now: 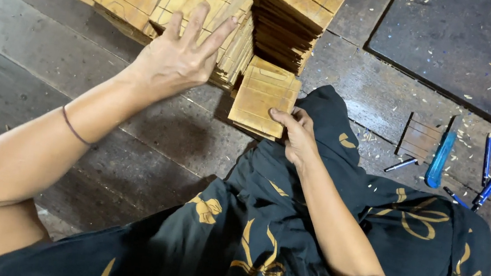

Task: Marking lines on small wooden panels with a pencil and cutting them with a utility knife before stacking them.

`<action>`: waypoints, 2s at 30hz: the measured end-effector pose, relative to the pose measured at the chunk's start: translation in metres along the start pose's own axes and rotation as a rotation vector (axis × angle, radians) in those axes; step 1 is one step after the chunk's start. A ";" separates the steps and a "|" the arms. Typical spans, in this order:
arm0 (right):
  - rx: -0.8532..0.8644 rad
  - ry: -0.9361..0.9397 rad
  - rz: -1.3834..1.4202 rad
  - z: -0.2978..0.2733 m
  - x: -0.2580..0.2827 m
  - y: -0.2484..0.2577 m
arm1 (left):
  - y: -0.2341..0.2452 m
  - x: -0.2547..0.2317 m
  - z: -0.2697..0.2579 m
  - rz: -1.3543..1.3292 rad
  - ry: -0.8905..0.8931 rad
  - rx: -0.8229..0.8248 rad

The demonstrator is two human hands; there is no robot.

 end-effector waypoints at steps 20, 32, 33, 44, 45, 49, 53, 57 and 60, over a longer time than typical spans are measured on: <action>0.150 0.126 -0.051 -0.060 0.046 -0.006 | 0.087 0.036 -0.081 -0.531 0.301 -0.992; 0.209 0.025 0.054 -0.108 0.093 -0.067 | 0.128 0.030 -0.169 -0.584 0.611 -1.016; 0.212 0.025 0.051 -0.108 0.090 -0.066 | 0.132 0.028 -0.172 -0.581 0.613 -1.016; 0.261 0.237 0.151 -0.109 0.109 -0.114 | 0.128 0.013 -0.173 -0.376 0.667 -1.004; 0.262 0.239 0.149 -0.104 0.110 -0.126 | 0.127 0.013 -0.173 -0.374 0.668 -1.005; 0.182 0.285 0.207 -0.054 0.088 -0.149 | 0.130 0.014 -0.175 -0.450 0.671 -1.012; 0.029 0.257 0.313 -0.036 0.075 -0.157 | 0.127 0.016 -0.178 -0.438 0.667 -1.009; 0.017 0.273 0.283 -0.042 0.080 -0.160 | 0.122 0.017 -0.183 -0.442 0.683 -1.006; 0.007 0.264 0.280 -0.063 0.093 -0.169 | 0.118 0.016 -0.181 -0.452 0.678 -1.012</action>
Point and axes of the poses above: each hand's wrist, its own z-axis towards the middle knuckle, its own y-axis out of the back of the hand, x = y × z, the point moved 8 cm from there along z, towards the middle knuckle, and after that the axes turned 3 degrees about -x, right-handed, at the moved point
